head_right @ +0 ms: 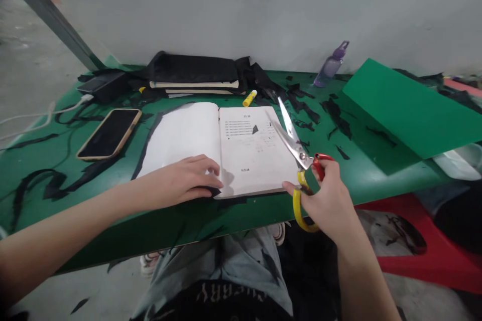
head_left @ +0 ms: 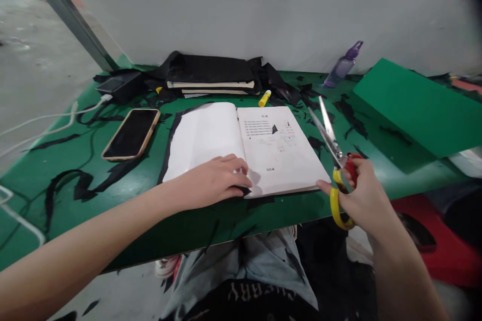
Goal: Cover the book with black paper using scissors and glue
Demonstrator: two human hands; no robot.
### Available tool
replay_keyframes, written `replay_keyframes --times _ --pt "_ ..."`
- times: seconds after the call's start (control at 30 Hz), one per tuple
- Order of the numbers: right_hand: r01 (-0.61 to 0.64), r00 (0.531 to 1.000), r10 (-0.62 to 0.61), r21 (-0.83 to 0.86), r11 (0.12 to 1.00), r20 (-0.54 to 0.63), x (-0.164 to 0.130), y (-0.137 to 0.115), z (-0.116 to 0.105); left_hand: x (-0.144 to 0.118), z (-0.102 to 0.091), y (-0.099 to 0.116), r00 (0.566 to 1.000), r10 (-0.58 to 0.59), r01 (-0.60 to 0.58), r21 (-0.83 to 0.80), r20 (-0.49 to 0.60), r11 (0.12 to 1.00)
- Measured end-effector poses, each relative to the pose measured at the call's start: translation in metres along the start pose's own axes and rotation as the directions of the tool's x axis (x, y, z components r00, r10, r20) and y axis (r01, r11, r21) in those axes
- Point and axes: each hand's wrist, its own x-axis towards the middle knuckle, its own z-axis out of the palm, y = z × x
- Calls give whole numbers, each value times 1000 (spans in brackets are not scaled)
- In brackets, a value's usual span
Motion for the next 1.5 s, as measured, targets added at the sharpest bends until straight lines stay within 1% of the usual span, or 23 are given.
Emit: replay_keyframes --times 0.1,0.2,0.33,0.4,0.47,0.57,0.67,0.73,0.83,0.9,1.03,1.2,1.33,1.5 --pt "-29 1000 29 -97 995 -5 -10 -8 -4 8 -5 -1 998 23 -18 -83 53 996" --pt "-10 1000 9 -129 992 -5 -20 -9 -7 17 -8 -4 990 102 -84 -170 96 982" --pt "-20 999 26 -187 982 28 -37 4 -7 26 -14 -6 974 179 -138 -258 141 956" --pt "-9 998 23 -210 978 61 -47 13 -6 27 -18 -7 971 183 -136 -276 152 952" --pt "18 994 8 -227 974 111 -56 23 -6 26 -21 -7 974 178 -135 -278 138 951" --pt "113 979 -59 -275 955 196 -70 31 -6 23 -23 -8 979 161 -124 -272 121 954" --pt "206 957 -125 -308 929 264 -78 32 -5 19 -24 -11 983 132 -99 -240 126 966" --pt "259 939 -168 -299 918 299 -80 30 -4 18 -24 -12 986 126 -101 -206 110 973" --pt "349 900 -245 -261 900 361 -77 27 0 17 -25 -11 984 156 -140 -167 87 976" --pt "379 883 -271 -241 894 385 -74 22 3 18 -25 -9 982 172 -160 -142 73 977" --pt "336 882 -212 -246 909 420 -68 5 9 18 -25 -2 979 193 -190 -62 61 980" --pt "316 842 -159 -233 920 516 -62 -15 16 17 -26 4 977 207 -208 11 56 978" --pt "309 827 -162 -193 931 539 -59 -15 18 17 -26 1 980 195 -196 17 32 981" --pt "278 835 -106 -249 928 540 -60 -8 15 20 -24 -1 968 231 -236 43 99 971"
